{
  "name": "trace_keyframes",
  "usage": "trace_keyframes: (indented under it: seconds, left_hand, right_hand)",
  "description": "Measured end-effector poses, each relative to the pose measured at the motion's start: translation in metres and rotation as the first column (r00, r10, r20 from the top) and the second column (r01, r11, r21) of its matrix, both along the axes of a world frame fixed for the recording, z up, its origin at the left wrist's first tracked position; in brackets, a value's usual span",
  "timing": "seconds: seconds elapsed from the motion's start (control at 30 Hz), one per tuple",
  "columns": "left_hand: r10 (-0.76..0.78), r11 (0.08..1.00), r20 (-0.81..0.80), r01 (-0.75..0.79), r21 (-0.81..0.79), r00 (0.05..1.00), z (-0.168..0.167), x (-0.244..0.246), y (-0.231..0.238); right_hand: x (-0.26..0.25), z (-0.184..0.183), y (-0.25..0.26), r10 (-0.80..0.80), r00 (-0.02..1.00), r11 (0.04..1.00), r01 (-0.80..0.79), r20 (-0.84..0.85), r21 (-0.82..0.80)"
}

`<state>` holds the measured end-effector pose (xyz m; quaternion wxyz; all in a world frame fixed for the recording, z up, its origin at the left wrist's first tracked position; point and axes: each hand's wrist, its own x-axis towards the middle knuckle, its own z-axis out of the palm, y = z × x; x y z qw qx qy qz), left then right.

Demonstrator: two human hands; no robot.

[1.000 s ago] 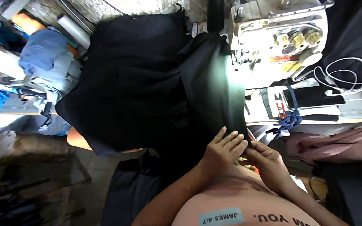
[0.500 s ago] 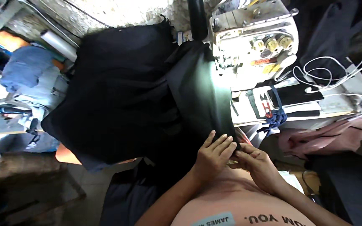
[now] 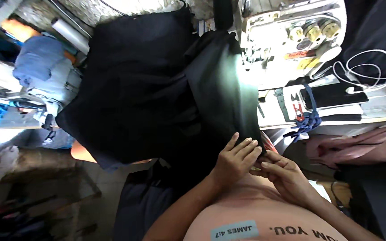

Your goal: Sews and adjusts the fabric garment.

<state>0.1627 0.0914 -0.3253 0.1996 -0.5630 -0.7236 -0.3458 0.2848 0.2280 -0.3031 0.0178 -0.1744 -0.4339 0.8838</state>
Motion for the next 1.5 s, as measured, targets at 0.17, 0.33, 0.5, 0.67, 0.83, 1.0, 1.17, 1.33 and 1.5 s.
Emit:
trace_keyframes:
  seconds: [0.17,0.33,0.5,0.67,0.83,1.0,1.17,1.33,1.5]
  left_hand:
    - [-0.022,0.999,-0.002,0.022,0.026,1.000,-0.001,-0.002,-0.001]
    - [-0.032,0.999,-0.023,0.032,0.031,0.999,-0.001,-0.002,-0.002]
    - [-0.034,0.999,-0.015,0.034,0.017,0.999,-0.003,-0.003,-0.001]
    - [-0.028,0.999,0.013,0.028,-0.021,1.000,-0.005,-0.002,-0.004]
    - [-0.012,0.988,0.232,-0.025,0.155,0.973,0.002,-0.008,-0.005]
    - [-0.023,0.839,0.758,-0.400,0.369,0.652,0.086,-0.045,0.016]
    - [0.078,0.767,0.234,-0.208,0.607,0.969,0.116,-0.112,0.056]
    - [0.201,0.818,-0.073,-0.127,0.561,0.977,0.128,-0.151,0.057]
    - [0.194,0.848,-0.043,-0.146,0.510,0.980,0.135,-0.151,0.054]
  right_hand:
    - [0.001,-0.004,0.001,0.023,0.999,0.998,-0.026,-0.037,-0.060]
    - [0.002,-0.005,0.002,0.032,0.998,0.996,-0.037,-0.058,-0.082]
    - [0.002,-0.008,0.003,0.043,0.996,0.993,-0.051,-0.078,-0.104]
    - [0.002,-0.010,0.000,0.062,0.992,0.986,-0.078,-0.114,-0.148]
    - [-0.012,-0.008,0.007,0.133,0.970,0.940,-0.059,-0.202,0.335]
    - [-0.095,0.024,0.021,0.304,0.933,0.022,-0.212,0.196,0.977]
    - [-0.177,0.051,-0.016,0.600,0.769,0.068,-0.322,0.219,0.944]
    - [-0.184,0.022,0.027,0.252,0.908,0.366,0.232,-0.336,0.901]
    - [-0.195,0.015,0.089,-0.150,0.892,0.111,0.445,-0.427,0.889]
